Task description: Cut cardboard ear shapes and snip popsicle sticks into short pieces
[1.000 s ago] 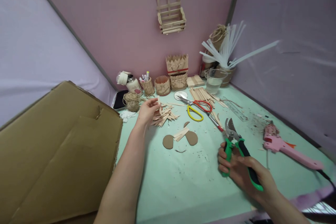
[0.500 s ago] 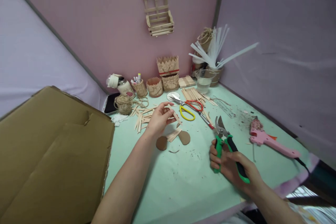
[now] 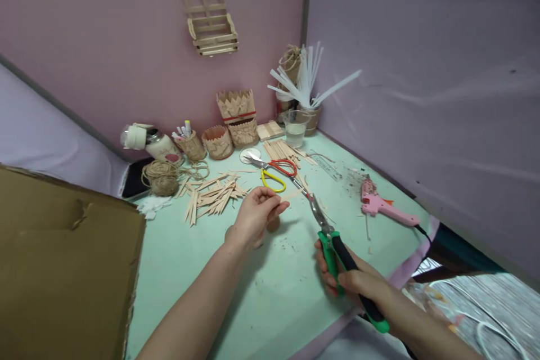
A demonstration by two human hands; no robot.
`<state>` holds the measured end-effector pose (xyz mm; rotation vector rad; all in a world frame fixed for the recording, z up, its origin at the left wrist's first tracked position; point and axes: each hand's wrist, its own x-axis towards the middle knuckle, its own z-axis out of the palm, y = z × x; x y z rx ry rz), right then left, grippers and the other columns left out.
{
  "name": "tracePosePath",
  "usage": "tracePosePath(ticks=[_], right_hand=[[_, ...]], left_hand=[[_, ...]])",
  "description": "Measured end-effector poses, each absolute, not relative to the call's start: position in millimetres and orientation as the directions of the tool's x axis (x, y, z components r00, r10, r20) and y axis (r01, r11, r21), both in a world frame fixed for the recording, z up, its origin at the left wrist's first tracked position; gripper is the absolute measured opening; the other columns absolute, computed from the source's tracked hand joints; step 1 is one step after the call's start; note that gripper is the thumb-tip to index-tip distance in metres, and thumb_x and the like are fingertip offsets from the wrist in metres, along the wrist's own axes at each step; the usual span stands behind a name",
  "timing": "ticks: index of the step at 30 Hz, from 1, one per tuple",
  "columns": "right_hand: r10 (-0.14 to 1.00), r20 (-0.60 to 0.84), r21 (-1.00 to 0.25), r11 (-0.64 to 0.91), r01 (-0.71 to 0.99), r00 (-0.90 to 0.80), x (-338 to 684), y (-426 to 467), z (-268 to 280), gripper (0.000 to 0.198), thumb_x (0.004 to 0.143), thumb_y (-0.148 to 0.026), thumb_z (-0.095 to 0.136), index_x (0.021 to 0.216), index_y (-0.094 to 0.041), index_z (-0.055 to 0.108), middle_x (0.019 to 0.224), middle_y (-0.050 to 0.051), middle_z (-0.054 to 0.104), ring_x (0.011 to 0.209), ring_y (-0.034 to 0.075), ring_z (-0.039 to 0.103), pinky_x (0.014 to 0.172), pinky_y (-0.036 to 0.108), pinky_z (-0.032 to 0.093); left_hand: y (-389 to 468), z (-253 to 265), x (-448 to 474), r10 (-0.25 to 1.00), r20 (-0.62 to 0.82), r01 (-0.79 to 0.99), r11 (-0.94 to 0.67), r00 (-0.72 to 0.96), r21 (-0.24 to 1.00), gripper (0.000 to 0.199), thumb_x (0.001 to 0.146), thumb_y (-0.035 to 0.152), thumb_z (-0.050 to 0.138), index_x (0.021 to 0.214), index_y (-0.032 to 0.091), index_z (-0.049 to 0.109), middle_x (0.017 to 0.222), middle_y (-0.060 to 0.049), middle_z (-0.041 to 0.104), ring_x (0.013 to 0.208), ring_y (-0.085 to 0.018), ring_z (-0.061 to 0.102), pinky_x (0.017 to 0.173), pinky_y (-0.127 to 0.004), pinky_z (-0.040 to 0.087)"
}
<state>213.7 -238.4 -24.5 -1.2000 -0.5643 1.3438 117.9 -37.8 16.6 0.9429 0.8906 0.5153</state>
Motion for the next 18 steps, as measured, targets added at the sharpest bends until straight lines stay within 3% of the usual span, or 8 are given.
tracePosePath(ticks=[7, 18], right_hand=[[0.902, -0.369, -0.895, -0.281, -0.346, 0.223, 215.2, -244.5, -3.5, 0.042, 0.07, -0.025, 0.06, 0.112, -0.024, 0.052, 0.089, 0.001, 0.052, 0.072, 0.016, 0.046, 0.068, 0.031, 0.038], [0.906, -0.375, -0.886, -0.288, -0.363, 0.197, 215.2, -243.1, -8.2, 0.039, 0.072, -0.023, 0.058, 0.11, -0.023, 0.05, 0.088, 0.001, 0.052, 0.07, 0.016, 0.047, 0.064, 0.03, 0.04]], left_hand=[[-50.5, 5.1, 121.1, 0.706, -0.412, 0.109, 0.433, 0.576, 0.895, 0.023, 0.07, 0.02, 0.073, 0.079, 0.017, 0.052, 0.076, 0.002, 0.056, 0.073, -0.012, 0.07, 0.055, -0.013, 0.045], [-62.8, 2.7, 122.2, 0.713, -0.337, 0.167, 0.3, 0.615, 0.939, 0.017, 0.072, 0.016, 0.069, 0.077, 0.017, 0.053, 0.079, 0.001, 0.057, 0.075, -0.015, 0.071, 0.07, -0.021, 0.052]])
